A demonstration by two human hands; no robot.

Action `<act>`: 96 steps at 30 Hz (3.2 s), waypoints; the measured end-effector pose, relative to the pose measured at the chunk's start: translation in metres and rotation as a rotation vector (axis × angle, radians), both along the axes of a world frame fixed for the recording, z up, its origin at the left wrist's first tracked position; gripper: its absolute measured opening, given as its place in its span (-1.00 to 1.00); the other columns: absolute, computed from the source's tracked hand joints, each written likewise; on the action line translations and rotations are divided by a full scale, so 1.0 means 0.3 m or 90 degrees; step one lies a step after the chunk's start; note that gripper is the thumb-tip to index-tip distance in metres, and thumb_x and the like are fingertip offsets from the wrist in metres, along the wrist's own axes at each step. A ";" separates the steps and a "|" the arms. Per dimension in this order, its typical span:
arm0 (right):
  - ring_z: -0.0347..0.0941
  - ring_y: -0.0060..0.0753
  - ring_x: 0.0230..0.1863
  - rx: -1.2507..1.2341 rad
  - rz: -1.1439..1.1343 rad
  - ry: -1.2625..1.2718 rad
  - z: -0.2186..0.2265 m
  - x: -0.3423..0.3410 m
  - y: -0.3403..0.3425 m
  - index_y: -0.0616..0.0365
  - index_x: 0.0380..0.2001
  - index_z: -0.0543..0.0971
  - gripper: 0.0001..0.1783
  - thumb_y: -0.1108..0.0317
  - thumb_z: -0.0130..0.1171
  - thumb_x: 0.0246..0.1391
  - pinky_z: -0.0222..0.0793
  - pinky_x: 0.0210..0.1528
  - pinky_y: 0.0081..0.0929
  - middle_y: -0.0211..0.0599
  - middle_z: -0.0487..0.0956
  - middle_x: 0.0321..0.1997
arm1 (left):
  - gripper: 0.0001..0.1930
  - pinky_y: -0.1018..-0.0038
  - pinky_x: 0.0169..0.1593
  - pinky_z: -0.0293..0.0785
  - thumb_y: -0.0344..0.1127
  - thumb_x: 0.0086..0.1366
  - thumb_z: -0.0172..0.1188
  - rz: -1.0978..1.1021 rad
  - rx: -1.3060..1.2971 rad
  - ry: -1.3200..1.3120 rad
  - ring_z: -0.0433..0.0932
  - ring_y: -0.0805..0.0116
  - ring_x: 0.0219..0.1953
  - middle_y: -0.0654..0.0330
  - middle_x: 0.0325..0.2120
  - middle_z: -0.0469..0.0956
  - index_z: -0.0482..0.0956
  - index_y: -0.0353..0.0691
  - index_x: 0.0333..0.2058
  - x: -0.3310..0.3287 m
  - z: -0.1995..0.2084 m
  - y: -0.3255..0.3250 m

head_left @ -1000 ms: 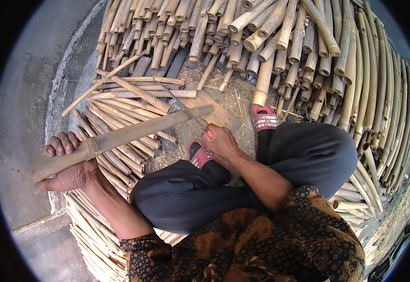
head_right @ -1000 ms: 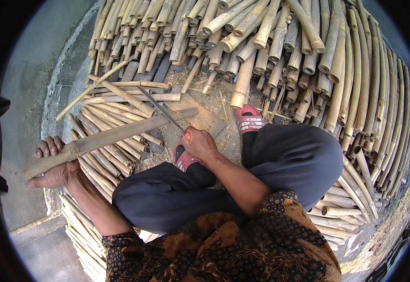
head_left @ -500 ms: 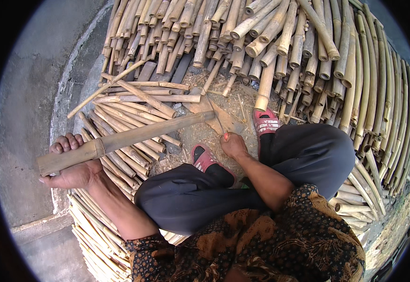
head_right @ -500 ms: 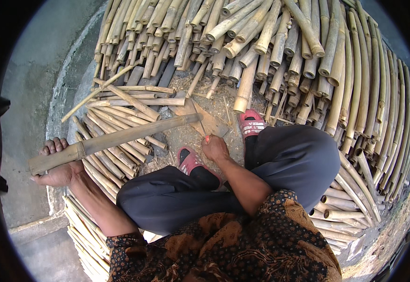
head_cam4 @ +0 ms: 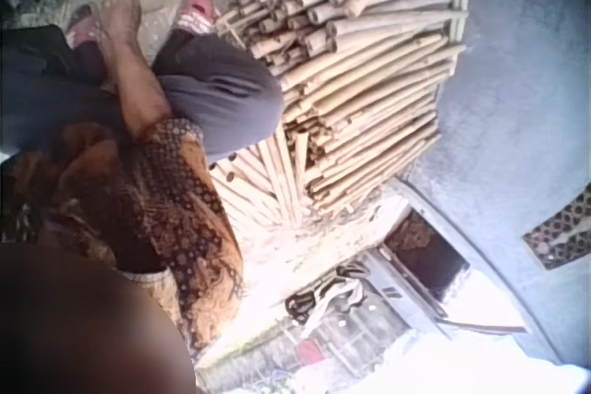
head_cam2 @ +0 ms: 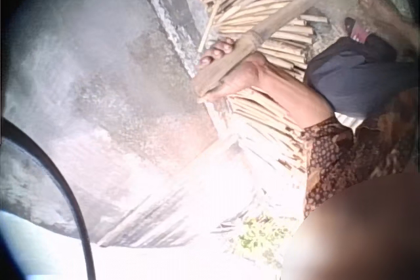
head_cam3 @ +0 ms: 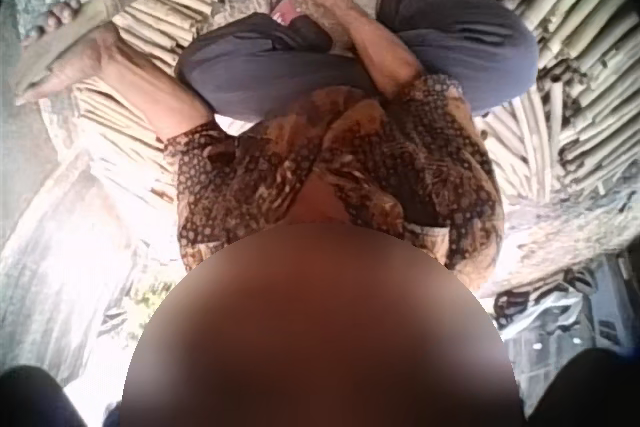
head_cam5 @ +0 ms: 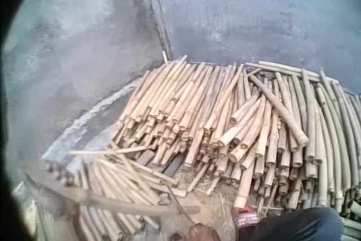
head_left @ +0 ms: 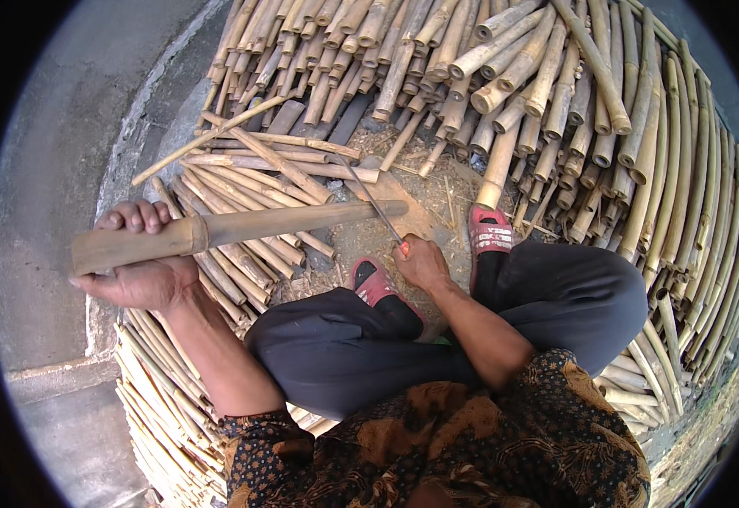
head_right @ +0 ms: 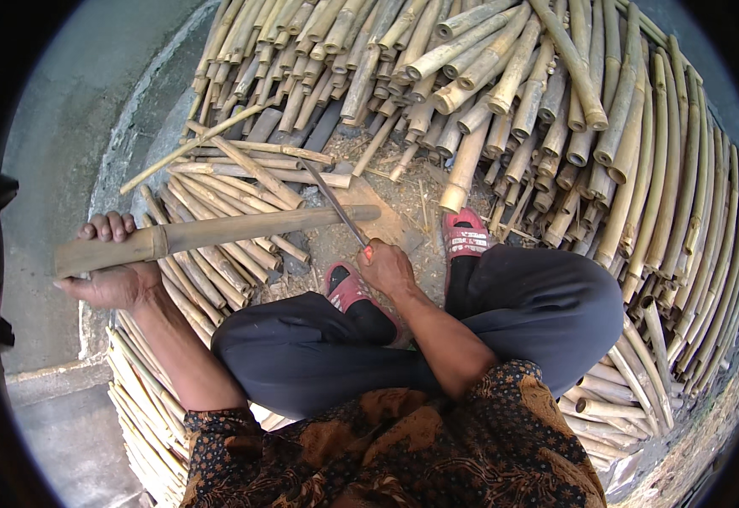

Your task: The person sits on the floor and uses a knife to shave and smooth the ends of bamboo sticks. They repeatedly pick up sticks, shave them, and place them into a growing pile of finished pieces.

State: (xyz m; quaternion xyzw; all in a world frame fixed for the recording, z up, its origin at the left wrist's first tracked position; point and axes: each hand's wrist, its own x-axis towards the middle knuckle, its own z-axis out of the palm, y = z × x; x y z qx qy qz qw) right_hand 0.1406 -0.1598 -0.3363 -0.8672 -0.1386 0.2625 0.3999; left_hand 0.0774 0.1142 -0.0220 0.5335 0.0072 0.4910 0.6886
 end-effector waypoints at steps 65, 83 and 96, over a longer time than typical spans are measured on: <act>0.59 0.27 -0.01 -0.192 -0.046 0.070 -0.151 -0.009 -0.095 0.33 -0.16 0.66 -0.52 0.07 0.10 0.14 0.48 0.09 0.00 0.27 0.65 -0.12 | -0.28 0.26 0.24 0.45 -0.17 0.33 0.38 -0.209 0.009 0.554 0.48 0.23 0.19 0.07 0.14 0.49 0.21 -0.21 0.34 -0.001 -0.756 -0.078; 0.59 0.28 0.01 -0.167 -0.021 0.078 -0.254 -0.014 -0.085 0.32 -0.21 0.67 -0.53 0.07 0.11 0.14 0.47 0.07 -0.03 0.29 0.65 -0.12 | -0.53 0.25 -0.27 0.50 -0.12 0.38 0.24 0.917 -0.401 0.740 0.53 0.21 -0.39 0.06 -0.32 0.57 0.44 -0.39 0.05 -1.807 -0.792 0.000; 0.65 -0.05 -0.32 -0.013 -0.035 0.194 -0.297 -0.032 -0.110 0.29 -0.34 0.60 -0.60 0.09 0.12 0.19 0.49 -0.24 -0.08 -0.06 0.68 -0.36 | -0.18 0.19 0.23 0.46 -0.01 0.36 0.14 0.888 -0.760 1.133 0.56 -0.17 0.11 -0.26 0.14 0.52 0.10 -0.41 0.42 -2.187 -1.117 -0.641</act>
